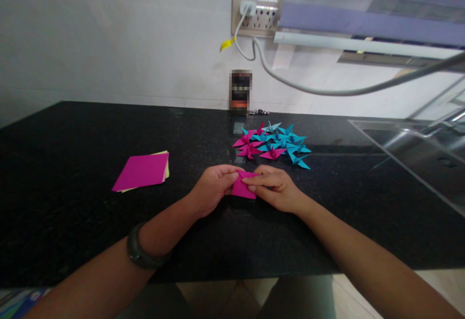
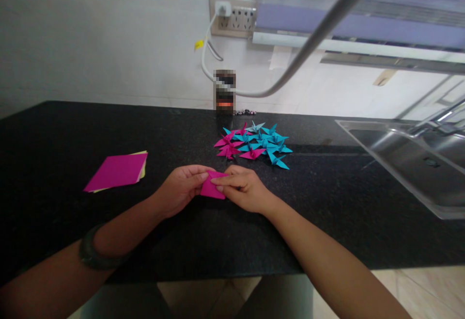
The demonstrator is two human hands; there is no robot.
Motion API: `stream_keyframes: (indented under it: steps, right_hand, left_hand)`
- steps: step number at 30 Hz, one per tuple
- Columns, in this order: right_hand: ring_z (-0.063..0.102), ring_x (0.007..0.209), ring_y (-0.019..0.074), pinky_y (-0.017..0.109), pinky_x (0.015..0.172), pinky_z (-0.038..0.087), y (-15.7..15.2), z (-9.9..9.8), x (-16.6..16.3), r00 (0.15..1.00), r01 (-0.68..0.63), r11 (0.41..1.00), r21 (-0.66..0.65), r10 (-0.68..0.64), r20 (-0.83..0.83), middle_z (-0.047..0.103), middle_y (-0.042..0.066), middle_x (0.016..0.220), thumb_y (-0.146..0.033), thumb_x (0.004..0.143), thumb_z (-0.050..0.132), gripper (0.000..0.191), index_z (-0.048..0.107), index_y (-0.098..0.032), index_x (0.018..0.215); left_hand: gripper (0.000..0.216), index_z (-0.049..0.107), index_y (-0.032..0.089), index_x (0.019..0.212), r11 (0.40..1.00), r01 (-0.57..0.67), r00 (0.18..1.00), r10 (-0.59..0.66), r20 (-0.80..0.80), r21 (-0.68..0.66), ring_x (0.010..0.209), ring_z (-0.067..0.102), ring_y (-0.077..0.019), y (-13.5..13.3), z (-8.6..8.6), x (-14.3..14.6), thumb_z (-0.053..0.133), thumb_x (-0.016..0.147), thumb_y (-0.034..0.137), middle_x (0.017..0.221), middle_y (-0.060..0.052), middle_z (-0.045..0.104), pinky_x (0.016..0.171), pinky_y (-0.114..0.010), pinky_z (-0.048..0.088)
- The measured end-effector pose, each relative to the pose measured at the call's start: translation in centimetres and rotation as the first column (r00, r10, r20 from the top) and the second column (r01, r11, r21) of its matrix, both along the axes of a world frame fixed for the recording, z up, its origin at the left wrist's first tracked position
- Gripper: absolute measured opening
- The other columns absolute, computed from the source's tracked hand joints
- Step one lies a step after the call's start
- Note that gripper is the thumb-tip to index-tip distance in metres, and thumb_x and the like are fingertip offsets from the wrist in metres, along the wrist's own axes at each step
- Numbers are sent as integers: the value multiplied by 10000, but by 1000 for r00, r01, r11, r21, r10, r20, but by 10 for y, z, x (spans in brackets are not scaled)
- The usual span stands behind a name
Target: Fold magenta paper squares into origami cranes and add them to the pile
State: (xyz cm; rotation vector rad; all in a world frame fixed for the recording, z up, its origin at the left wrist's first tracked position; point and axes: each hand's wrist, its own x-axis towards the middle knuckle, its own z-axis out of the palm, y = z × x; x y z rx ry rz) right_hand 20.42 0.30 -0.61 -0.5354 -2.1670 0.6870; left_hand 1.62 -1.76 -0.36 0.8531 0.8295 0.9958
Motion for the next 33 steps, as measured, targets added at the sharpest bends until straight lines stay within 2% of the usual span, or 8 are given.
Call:
stream_keyframes:
  steps: [25, 33]
  right_hand:
    - [502, 632, 75, 195, 556, 413, -1, -1, -2, 1000, 25, 1000, 3, -25, 12, 521, 4, 727, -161, 817, 548, 308, 621, -250, 1102]
    - [514, 647, 88, 208, 568, 422, -1, -1, -3, 999, 32, 999, 4, -32, 14, 543, 13, 723, -182, 829, 534, 268, 640, -233, 1070]
  left_hand:
    - [221, 634, 122, 825, 999, -20, 1000, 21, -21, 31, 635, 606, -119, 1, -4, -1, 657, 705, 306, 721, -35, 670, 645, -255, 469]
    - [239, 633, 115, 824, 999, -36, 999, 37, -26, 23, 637, 614, -125, 0, 0, 1, 672, 687, 307, 730, -46, 675, 665, -267, 479]
